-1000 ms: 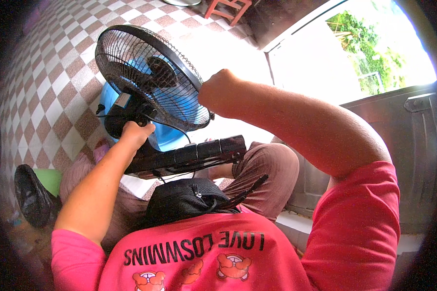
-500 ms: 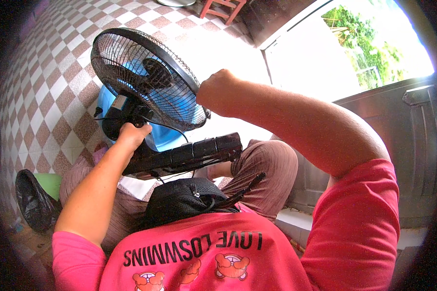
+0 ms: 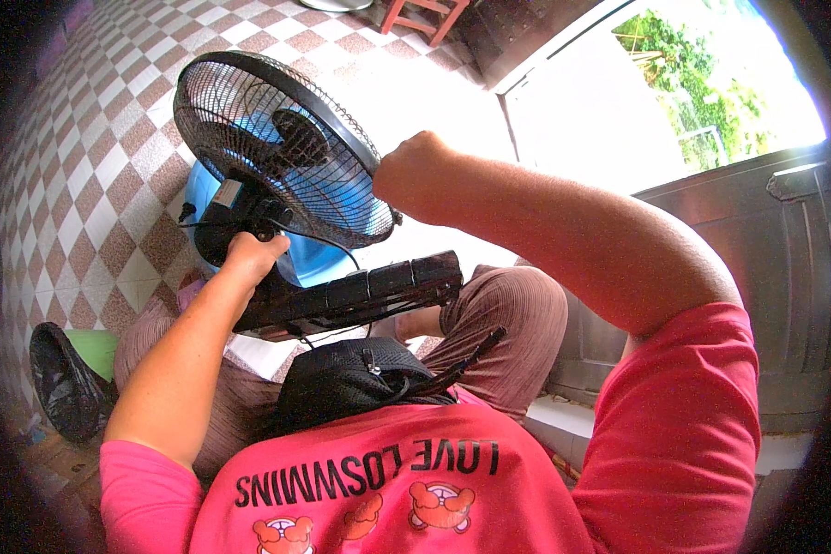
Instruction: The person uses a screwdriver to remove screws from the base of a fan, pulls the base panel away, and handles a small metal component with a spring.
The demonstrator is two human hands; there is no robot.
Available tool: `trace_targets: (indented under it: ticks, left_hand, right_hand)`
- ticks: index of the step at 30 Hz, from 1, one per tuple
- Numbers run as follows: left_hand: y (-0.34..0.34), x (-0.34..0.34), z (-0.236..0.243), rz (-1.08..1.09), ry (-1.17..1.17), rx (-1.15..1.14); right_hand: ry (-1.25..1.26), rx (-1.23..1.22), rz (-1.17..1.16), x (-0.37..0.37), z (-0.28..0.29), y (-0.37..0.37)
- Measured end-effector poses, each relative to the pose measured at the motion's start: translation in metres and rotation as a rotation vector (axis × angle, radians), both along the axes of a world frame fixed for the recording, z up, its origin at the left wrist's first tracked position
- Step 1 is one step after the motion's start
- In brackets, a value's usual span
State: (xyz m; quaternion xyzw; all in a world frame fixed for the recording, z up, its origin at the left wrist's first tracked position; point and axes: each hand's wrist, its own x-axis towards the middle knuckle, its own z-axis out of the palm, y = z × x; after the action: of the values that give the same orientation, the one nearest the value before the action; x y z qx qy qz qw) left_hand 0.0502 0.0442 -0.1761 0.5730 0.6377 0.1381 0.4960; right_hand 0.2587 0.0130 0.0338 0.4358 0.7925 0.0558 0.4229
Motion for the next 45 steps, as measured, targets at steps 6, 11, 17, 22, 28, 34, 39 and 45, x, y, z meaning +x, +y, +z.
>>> trace_targets:
  ticks: [6,11,17,22,28,34,39,45]
  left_hand:
    - [-0.002,0.003,0.010,-0.005,-0.013,-0.034]
    - [0.000,-0.001,0.001,-0.020,-0.019,0.015]
    - [0.003,-0.002,0.004,-0.052,-0.031,-0.053]
    - [0.000,-0.001,0.022,-0.044,-0.011,-0.061]
    - [0.001,-0.002,0.010,-0.026,-0.026,-0.035]
    - [0.000,-0.001,0.024,-0.050,-0.028,-0.053]
    - [-0.002,-0.001,0.025,-0.002,-0.037,-0.061]
    - [0.000,-0.002,0.027,-0.082,-0.080,-0.059]
  right_hand:
    - [-0.005,-0.013,0.031,0.000,0.001,-0.001]
    - [0.046,0.006,0.010,0.000,0.002,0.001]
    - [0.001,-0.030,-0.013,-0.002,0.002,0.001]
    - [0.000,-0.036,-0.002,-0.006,0.002,0.002]
    - [-0.064,-0.056,0.011,-0.012,-0.001,0.004]
    - [-0.059,-0.066,0.034,-0.012,-0.001,0.010]
    - [-0.073,-0.043,0.055,-0.020,0.002,0.010]
    - [-0.021,-0.076,0.145,-0.013,-0.005,0.013]
